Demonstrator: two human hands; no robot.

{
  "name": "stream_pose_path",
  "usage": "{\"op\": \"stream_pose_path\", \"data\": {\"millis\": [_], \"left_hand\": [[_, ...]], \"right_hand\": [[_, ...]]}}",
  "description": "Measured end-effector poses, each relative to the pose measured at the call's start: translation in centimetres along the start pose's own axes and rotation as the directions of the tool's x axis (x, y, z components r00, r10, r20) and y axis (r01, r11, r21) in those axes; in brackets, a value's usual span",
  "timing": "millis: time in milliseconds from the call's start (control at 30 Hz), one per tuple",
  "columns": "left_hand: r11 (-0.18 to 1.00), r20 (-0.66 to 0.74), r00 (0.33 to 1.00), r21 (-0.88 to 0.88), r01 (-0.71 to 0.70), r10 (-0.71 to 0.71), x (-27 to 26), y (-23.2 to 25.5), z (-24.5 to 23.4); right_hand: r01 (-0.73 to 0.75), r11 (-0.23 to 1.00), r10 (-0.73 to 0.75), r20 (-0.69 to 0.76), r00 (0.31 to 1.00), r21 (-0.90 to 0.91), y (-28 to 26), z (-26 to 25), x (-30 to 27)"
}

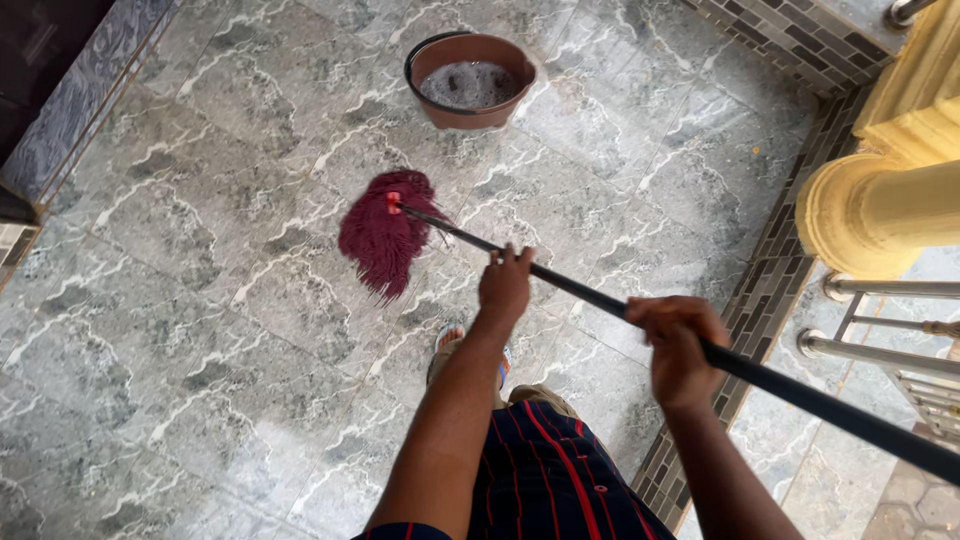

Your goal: The person mops a tiled floor by moving a mop across the surface and dipping it into a bucket of water. They navigate around a blue chair and a broom while mopping toward a doorway.

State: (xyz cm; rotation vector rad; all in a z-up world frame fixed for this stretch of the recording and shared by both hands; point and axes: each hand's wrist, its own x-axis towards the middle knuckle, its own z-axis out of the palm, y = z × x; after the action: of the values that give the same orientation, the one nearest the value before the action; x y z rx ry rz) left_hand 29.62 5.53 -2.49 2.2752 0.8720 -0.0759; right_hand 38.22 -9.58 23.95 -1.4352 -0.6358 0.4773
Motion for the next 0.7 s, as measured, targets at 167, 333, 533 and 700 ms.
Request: {"op": "stream_pose_path", "data": {"millis": [167,333,533,700], "left_hand": [[0.972,0.107,0.967,-0.018,0.233,-0.230,1.8,-3.6,-1.4],[0.980,0.211,0.961,0.132,0.151,-0.177,5.4,-3.4,-0.9],[0.961,0.096,0.974,0.167,-0.220,0.206,11.2,2.8,5.2],[0.939,0.143,0.931,-0.128,-0.319,0.335,15.0,11.6,2.4]], "right_hand": [[-0.375,0.880,0.411,0.072,0.909,-0.293,2.2,1.6,0.6],[-0.680,0.730,0.679,-0.043,0.733,-0.065,3.0,-0.3,3.2],[-0.596,0.803,0.592,-0.155,0.791,0.022,-1.6,-8.5,9.8],[-0.521,0.843,0.484,-0.231,0.844,-0.137,-7.6,-12.4,14.1]]}}
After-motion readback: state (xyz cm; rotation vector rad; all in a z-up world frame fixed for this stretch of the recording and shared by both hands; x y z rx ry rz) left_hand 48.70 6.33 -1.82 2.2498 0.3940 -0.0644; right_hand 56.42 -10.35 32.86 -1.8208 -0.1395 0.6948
